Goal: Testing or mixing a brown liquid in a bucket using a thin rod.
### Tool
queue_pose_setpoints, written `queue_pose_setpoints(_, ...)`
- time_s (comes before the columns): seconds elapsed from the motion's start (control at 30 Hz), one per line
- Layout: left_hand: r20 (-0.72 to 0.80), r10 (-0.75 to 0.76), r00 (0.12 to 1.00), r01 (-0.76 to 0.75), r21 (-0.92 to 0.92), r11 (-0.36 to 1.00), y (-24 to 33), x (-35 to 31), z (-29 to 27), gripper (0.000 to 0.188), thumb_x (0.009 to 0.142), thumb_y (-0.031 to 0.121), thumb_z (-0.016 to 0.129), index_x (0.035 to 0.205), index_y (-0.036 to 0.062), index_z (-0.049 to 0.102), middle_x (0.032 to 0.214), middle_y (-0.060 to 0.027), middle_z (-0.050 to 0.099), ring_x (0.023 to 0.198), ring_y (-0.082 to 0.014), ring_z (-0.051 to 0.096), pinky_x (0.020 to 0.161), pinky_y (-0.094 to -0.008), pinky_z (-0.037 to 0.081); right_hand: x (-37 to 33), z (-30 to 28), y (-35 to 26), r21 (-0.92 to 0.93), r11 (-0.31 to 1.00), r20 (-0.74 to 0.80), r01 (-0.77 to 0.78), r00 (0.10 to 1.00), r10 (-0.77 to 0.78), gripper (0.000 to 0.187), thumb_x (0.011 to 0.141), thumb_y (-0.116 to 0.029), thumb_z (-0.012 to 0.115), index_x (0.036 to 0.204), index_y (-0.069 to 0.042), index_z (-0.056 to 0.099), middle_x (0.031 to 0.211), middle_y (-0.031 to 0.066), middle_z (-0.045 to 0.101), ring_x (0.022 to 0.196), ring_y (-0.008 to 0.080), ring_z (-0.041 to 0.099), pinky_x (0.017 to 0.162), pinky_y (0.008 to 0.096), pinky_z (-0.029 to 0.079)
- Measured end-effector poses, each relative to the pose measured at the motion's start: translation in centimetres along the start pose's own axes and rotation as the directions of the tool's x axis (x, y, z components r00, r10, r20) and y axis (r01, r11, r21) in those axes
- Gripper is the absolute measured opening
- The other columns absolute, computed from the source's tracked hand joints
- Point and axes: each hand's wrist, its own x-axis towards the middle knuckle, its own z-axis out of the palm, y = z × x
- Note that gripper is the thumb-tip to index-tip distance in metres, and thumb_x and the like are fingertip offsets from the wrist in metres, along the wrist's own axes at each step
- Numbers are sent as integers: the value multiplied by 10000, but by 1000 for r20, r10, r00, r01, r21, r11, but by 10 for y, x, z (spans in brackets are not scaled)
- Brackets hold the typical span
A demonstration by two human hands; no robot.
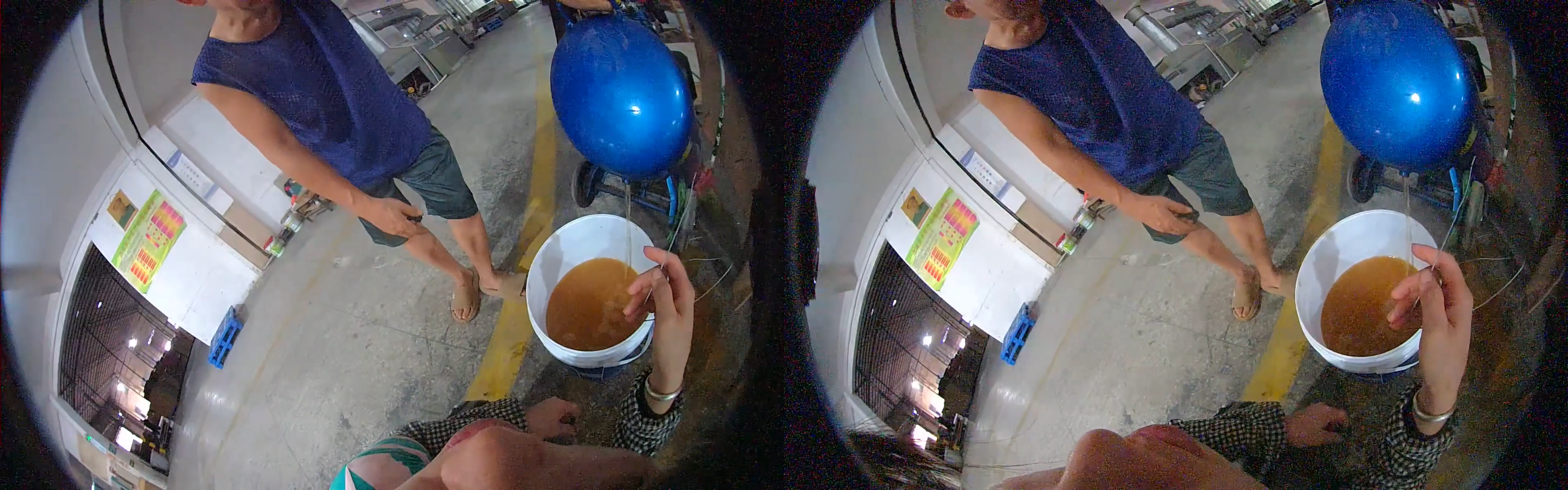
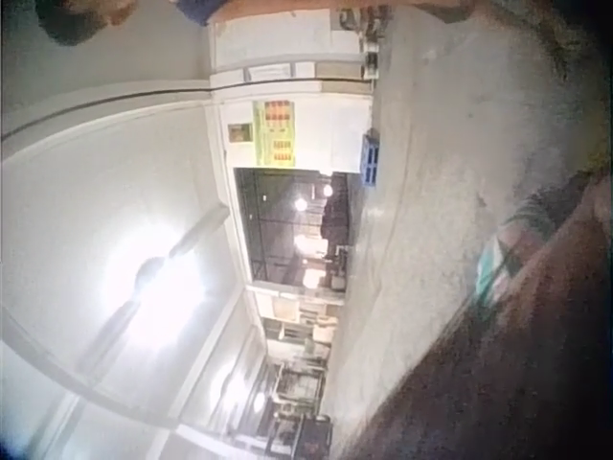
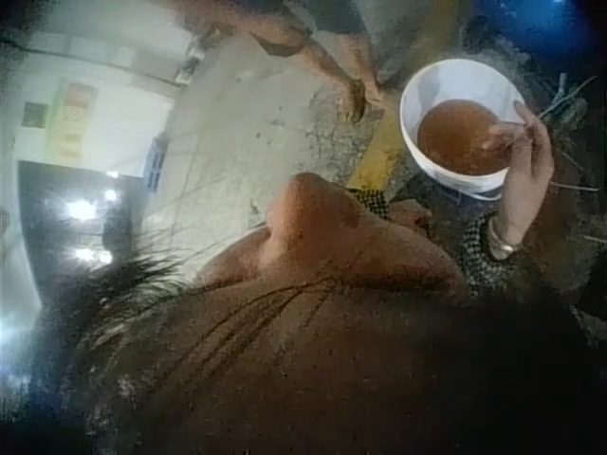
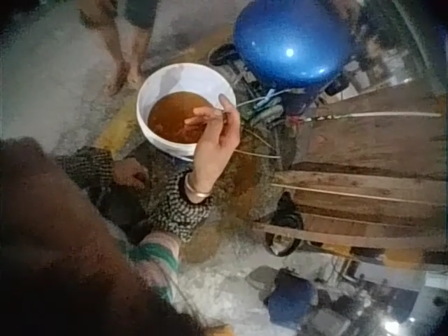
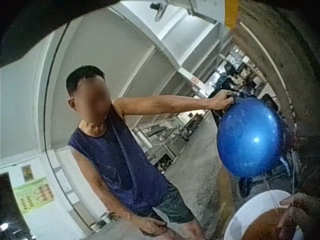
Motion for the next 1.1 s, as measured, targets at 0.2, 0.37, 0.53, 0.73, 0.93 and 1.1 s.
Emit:
queue_pose_setpoints(0.2, -85, 84, 993, -86, -25, 996, 1, 6, 12, 240, 675, 185, 639, 788, 0, 534, 663, -148, 532, 615, -269, 531, 569, -368, 419, -3, -10, -7, -42, 999, -42, 12, 999, -13, 247, 905, -151, 394, 1086, -11, 487, 699, 46, 549, 516, 81, 500, 462, 199, 416)
queue_pose_setpoints(0.37, -208, 109, 972, -103, 41, 994, -11, -4, 8, 232, 682, 173, 635, 786, -7, 530, 656, -153, 527, 605, -263, 533, 572, -365, 424, 6, 0, 10, 7, 1000, 18, -3, 1000, 3, 245, 904, -139, 391, 1091, -12, 485, 699, 43, 550, 512, 79, 499, 458, 191, 411)
queue_pose_setpoints(0.53, -114, 45, 992, -49, -30, 998, 9, 0, 4, 228, 681, 168, 638, 783, -7, 534, 643, -148, 518, 595, -253, 531, 564, -368, 423, 1, -12, 2, -35, 999, -39, 9, 999, -11, 244, 904, -130, 389, 1096, -13, 485, 705, 42, 549, 511, 80, 501, 454, 183, 407)
queue_pose_setpoints(0.73, -42, 9, 999, -6, 67, 998, 1, 2, 6, 306, 703, 223, 646, 895, 16, 527, 782, -157, 563, 752, -321, 561, 661, -409, 439, 1, -10, 3, -41, 999, -40, -12, 999, 11, 245, 906, -138, 389, 1096, -15, 484, 704, 39, 547, 510, 80, 504, 451, 187, 408)
queue_pose_setpoints(0.93, -134, 132, 982, -137, -30, 990, -10, 4, 14, 222, 691, 176, 624, 756, -2, 509, 642, -130, 520, 587, -240, 514, 543, -376, 395, 2, -13, 2, -38, 999, -28, 4, 1000, -5, 242, 908, -157, 398, 1087, -22, 487, 709, 35, 552, 507, 79, 503, 454, 188, 412)
queue_pose_setpoints(1.1, 47, -27, 999, 26, 37, 999, 4, 2, 1, 297, 711, 223, 625, 899, 16, 525, 835, -166, 570, 801, -337, 562, 713, -418, 444, 3, -12, 4, -35, 999, -22, -2, 1000, 2, 242, 908, -161, 401, 1086, -23, 488, 706, 36, 552, 512, 79, 503, 457, 190, 414)
